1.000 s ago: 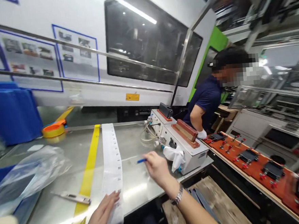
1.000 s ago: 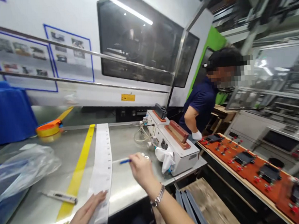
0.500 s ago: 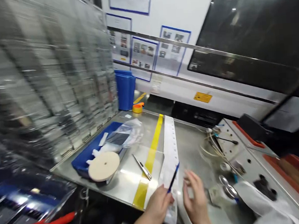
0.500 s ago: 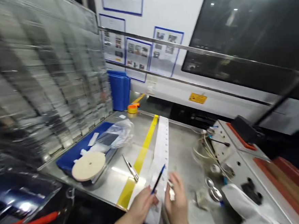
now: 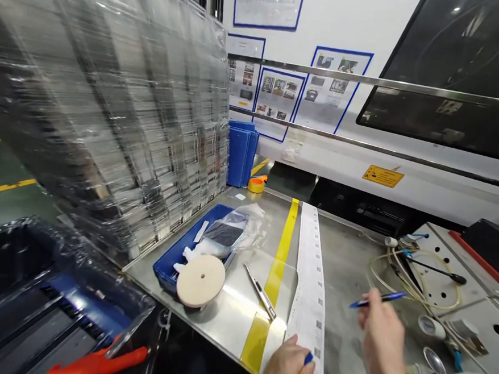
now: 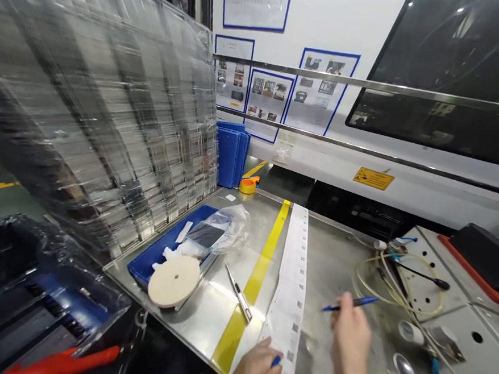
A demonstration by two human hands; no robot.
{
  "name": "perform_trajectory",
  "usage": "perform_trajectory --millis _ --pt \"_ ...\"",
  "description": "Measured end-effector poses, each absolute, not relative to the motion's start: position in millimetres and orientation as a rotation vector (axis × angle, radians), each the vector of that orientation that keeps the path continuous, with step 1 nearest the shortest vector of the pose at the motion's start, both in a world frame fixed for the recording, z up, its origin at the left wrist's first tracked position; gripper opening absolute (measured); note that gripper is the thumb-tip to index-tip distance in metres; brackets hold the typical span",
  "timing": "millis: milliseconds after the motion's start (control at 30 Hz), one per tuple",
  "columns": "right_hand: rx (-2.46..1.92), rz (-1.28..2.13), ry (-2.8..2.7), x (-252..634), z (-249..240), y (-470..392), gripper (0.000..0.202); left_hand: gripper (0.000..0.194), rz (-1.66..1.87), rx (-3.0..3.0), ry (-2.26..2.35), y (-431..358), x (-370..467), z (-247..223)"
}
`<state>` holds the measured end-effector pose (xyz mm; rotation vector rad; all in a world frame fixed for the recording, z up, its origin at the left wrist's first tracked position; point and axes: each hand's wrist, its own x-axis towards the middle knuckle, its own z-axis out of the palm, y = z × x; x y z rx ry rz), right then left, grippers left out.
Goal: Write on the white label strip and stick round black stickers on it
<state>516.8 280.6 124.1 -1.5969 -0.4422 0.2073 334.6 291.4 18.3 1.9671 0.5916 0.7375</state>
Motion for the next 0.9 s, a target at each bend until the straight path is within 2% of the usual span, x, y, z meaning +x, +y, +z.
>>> perform_trajectory --millis 100,167,300,400,500,600,667,700,900 --pt "-1.558 -0.074 -0.591 529 156 267 0.040 0.047 0.759 1.911 0.645 287 330 28" --pt "-1.606 -0.141 -0.833 515 151 244 0.034 0.045 0.780 1.850 0.712 285 329 34" --pt "-1.711 -0.223 -1.313 469 75 195 0.027 0.042 0.840 1.762 0.780 283 332 45" --pt "-1.791 -0.274 -1.455 448 15 174 0.030 0.045 0.931 1.810 0.768 282 323 61" --pt "-1.808 -0.304 -1.538 441 -8 170 0.043 0.031 1.065 1.954 0.754 298 280 87" --pt "-1.797 -0.354 -1.551 441 -8 172 0.042 0.033 1.289 2.084 1.013 338 213 114" --pt "-1.771 -0.409 -1.538 442 -7 174 0.036 0.036 1.102 2.555 1.500 367 173 125" --pt "-1.758 -0.438 -1.529 441 -7 175 0.034 0.037 1.023 2.609 1.600 379 158 127" --pt "-1.704 -0.441 -1.542 441 -9 176 0.033 0.035 0.726 2.769 1.709 404 140 115"
